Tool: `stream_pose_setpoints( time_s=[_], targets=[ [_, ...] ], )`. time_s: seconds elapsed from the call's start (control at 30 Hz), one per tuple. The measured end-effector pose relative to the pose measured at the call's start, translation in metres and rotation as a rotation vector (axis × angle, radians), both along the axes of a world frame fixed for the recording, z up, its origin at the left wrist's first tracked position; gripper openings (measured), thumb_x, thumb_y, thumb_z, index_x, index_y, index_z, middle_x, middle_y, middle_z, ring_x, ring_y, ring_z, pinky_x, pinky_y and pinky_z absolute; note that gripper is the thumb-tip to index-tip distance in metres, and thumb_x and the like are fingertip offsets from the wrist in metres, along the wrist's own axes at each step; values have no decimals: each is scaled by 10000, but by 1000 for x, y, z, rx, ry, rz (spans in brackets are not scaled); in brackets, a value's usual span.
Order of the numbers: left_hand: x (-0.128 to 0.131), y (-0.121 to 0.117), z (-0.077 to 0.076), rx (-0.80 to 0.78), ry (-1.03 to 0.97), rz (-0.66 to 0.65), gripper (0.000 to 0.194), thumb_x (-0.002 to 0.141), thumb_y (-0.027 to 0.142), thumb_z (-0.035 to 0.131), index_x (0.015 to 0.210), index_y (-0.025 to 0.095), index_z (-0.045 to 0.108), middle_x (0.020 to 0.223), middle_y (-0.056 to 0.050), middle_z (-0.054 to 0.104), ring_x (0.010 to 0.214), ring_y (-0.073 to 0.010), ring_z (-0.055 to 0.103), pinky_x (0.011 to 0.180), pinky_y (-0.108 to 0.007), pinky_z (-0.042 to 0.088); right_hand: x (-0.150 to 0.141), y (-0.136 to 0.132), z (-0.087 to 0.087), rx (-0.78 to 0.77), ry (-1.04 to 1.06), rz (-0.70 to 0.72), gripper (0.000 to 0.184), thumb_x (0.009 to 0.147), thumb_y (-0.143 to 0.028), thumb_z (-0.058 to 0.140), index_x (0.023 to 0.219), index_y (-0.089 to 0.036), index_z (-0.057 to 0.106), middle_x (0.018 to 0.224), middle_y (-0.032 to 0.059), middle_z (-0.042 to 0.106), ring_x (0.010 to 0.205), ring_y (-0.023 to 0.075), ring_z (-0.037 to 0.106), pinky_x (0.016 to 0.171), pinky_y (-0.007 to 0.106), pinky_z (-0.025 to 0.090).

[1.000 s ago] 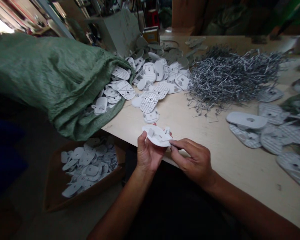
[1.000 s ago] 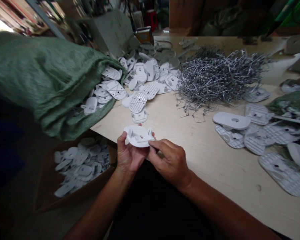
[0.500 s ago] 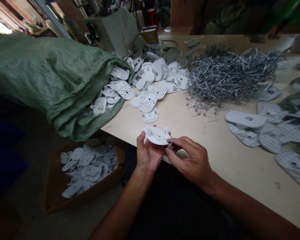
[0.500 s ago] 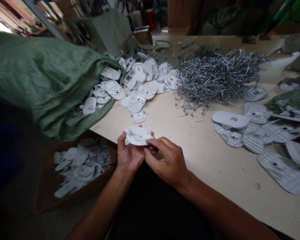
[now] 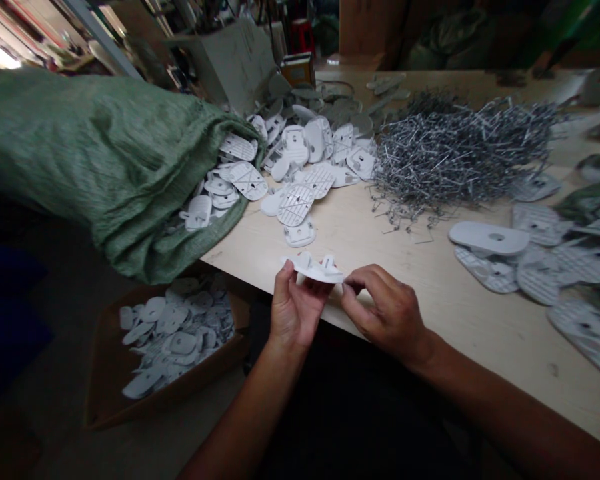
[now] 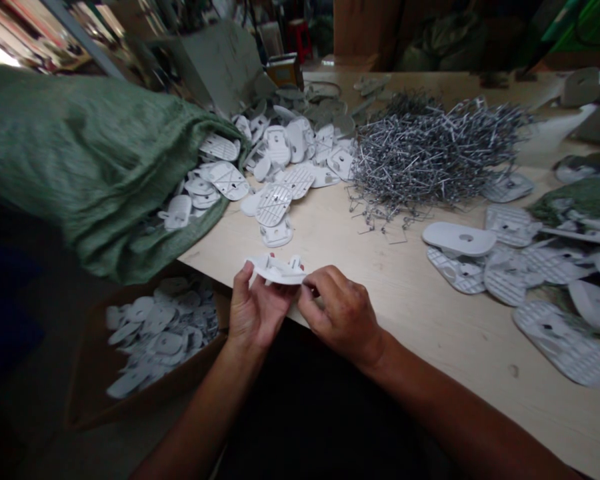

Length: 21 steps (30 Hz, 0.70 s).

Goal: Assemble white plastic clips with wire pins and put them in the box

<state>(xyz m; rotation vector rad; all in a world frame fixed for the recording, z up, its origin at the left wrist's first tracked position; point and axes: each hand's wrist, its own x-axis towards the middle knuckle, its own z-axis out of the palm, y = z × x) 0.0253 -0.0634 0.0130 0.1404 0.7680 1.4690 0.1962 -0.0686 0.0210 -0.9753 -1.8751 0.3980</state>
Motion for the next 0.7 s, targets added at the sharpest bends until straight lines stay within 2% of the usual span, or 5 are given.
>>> stream_pose_setpoints(
  time_s=[0.13,0.3,0.37,0.53,0.7],
  targets=[
    [-2,0,2,19,9,-16,507,872,474,833,1276,209,681,1127,-99,799,1163,-323,764,1064,-475,627,-1,2,-4,-99,59,-32,81,914,-140,613,915,-216,637,844,28,679,750,173,653,706,319,524],
    [-4,-1,4,41,-20,-35,506,863,501,829,1256,221,678,1092,-82,811,1170,-335,765,1011,-452,653,-3,-1,-5,-542,304,-10,39,841,-172,663,859,-207,665,712,-14,652,624,136,612,567,249,467],
    [-4,-1,4,42,-35,-34,522,851,498,841,1264,224,677,1088,-71,814,1139,-337,776,1004,-453,654,-4,-3,-1,-596,352,7,8,867,-201,682,875,-203,681,719,-8,655,639,137,617,566,242,469],
    [-5,-1,2,49,-29,-43,516,844,503,843,1245,219,687,1100,-75,813,1117,-329,784,958,-410,653,-5,-8,11,-583,468,53,134,905,-299,778,994,-219,718,894,22,721,693,141,653,586,249,522],
    [-7,-2,2,70,2,-56,609,853,536,828,1351,232,653,1122,-86,809,1095,-321,789,935,-404,641,-8,-1,15,-888,697,222,305,894,-437,822,1031,-187,712,856,37,756,600,144,678,570,266,566]
  ],
)
